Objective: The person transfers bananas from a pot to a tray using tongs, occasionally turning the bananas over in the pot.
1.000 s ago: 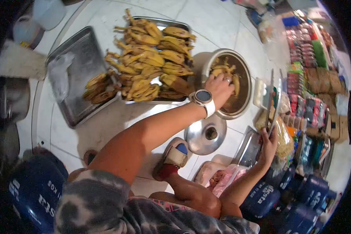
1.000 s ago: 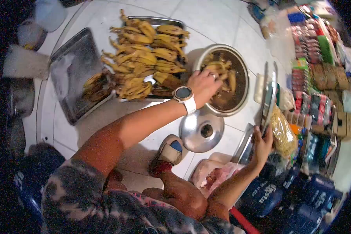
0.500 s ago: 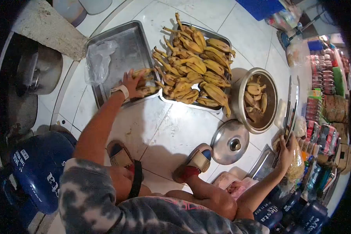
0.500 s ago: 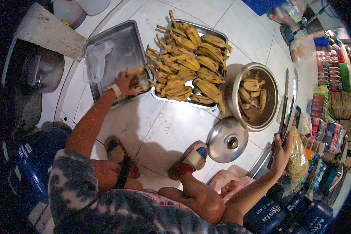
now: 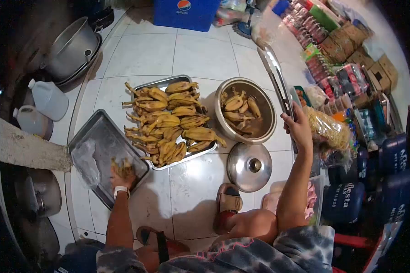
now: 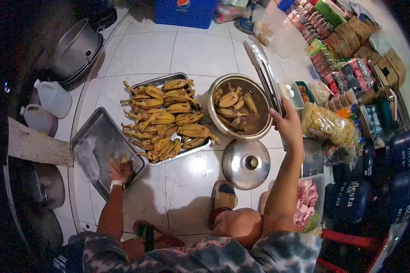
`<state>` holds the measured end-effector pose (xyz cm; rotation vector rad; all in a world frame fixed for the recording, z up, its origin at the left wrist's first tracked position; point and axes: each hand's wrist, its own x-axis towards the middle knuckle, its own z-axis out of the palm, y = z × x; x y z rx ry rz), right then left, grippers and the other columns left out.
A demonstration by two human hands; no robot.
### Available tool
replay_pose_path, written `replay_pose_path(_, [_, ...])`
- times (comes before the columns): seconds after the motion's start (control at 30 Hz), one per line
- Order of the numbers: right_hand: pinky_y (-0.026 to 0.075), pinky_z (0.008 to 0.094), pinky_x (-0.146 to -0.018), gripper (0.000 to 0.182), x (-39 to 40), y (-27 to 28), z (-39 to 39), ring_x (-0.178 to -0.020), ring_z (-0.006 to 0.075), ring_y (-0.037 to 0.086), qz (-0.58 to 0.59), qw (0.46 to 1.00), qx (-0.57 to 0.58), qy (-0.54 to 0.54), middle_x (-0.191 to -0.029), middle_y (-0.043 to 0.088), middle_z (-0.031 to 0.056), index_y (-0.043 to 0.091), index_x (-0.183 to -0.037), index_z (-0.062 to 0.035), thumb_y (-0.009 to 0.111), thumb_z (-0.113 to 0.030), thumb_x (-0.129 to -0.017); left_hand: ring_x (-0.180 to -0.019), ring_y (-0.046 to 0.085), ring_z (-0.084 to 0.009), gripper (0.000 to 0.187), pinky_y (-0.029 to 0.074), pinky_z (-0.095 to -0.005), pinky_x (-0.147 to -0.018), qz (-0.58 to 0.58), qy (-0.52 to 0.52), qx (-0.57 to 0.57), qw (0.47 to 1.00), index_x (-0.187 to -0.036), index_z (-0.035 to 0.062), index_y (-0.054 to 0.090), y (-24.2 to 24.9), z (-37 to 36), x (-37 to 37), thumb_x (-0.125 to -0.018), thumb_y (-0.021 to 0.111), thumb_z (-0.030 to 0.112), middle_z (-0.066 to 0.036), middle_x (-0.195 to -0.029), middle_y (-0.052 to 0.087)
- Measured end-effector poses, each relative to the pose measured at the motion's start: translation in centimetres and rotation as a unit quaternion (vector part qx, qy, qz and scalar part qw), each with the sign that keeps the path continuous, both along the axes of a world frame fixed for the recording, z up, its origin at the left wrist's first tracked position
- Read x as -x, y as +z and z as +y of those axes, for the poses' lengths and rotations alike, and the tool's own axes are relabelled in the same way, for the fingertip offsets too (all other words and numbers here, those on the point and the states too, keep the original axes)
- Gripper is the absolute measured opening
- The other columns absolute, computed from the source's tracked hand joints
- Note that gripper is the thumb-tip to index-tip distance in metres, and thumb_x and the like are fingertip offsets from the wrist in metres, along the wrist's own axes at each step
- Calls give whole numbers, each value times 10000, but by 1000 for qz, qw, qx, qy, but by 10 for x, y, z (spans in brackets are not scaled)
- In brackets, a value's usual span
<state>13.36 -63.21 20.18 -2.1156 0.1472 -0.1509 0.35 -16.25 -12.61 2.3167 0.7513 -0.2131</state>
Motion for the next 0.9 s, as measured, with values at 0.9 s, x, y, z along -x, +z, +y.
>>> replay_pose_path(0.9, [336,176,-394,413,-30,-42,-92,-467,55,411,-28,992,-79,-97,-595,453,-3,385,-1070,-38,534,-121,-694,-945,422,-237,803,356,-299,-792,-137,-275,130,943,-1194,73,54,214,-149,-108,-586,579,76,-153,-1089,353])
